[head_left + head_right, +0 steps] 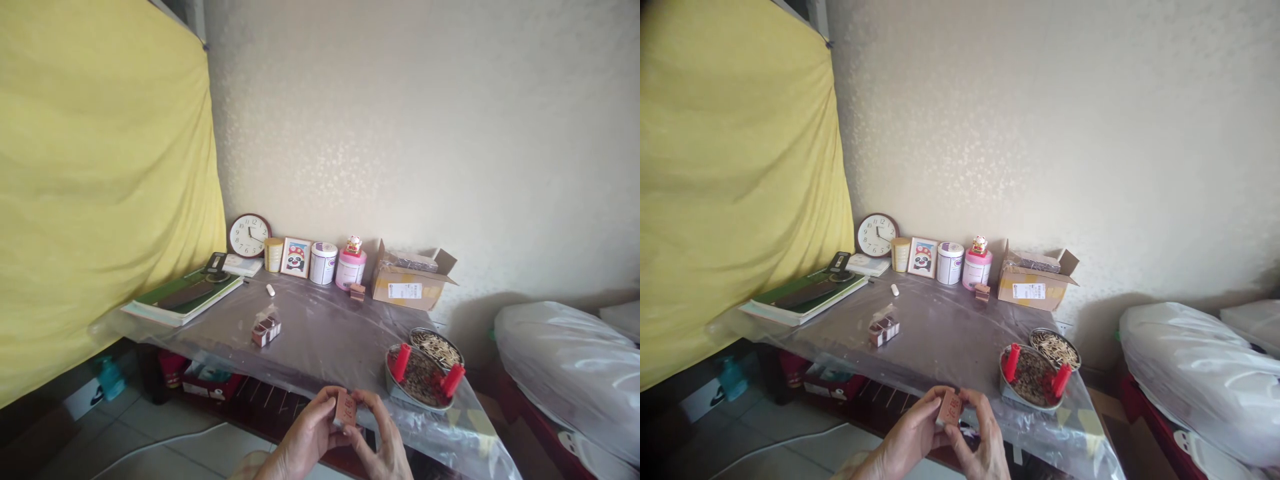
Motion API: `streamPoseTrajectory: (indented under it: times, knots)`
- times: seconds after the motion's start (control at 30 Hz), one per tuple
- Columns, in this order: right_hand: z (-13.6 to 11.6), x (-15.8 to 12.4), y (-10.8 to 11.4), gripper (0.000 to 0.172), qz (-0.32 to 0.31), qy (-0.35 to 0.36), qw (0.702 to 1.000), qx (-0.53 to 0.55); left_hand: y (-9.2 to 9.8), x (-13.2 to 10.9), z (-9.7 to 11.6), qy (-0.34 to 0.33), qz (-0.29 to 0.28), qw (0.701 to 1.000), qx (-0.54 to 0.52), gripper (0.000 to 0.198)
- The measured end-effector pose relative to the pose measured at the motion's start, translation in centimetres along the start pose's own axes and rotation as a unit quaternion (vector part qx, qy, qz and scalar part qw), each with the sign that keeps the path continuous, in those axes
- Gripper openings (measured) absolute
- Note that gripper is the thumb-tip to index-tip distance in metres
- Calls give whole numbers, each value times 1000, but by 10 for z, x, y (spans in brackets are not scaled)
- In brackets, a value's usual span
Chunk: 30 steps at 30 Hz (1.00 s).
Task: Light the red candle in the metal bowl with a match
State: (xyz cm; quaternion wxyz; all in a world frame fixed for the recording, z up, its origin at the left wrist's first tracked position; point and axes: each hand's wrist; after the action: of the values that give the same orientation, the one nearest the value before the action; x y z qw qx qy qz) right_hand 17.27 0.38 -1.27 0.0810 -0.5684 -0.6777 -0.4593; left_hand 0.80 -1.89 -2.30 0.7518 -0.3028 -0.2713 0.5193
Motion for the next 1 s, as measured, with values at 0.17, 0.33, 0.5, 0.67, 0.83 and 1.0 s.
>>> streamPoseTrajectory:
  times: [0.17,0.33,0.5,0.67,0.83,1.0]
  knots:
    - [5,4,4,32,33,-41,999,-11,7,3,-3,-65,22,989,129,43]
    - [2,4,4,32,2,-62,997,41,4,3,-2,-67,45,981,178,40]
    - [10,2,4,29,19,-148,969,198,3,2,0,-80,77,985,130,32]
    - [20,5,3,25,96,-223,913,327,5,1,2,-67,82,993,59,30]
    - [15,6,4,27,97,-255,878,392,5,0,2,-59,76,993,67,26]
    - [10,5,3,25,132,-227,913,311,1,0,3,-55,79,992,76,26]
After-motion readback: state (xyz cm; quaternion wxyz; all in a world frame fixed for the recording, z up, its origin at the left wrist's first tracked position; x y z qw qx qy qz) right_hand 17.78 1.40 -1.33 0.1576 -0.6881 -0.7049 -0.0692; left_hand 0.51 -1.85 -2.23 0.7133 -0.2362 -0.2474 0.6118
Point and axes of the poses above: each hand's wrist, its own x-axis towards the middle knuckle, its own y-axis out of the back of the hand, z = x × y, and after that the axes turned 3 degrees about x, right-handed
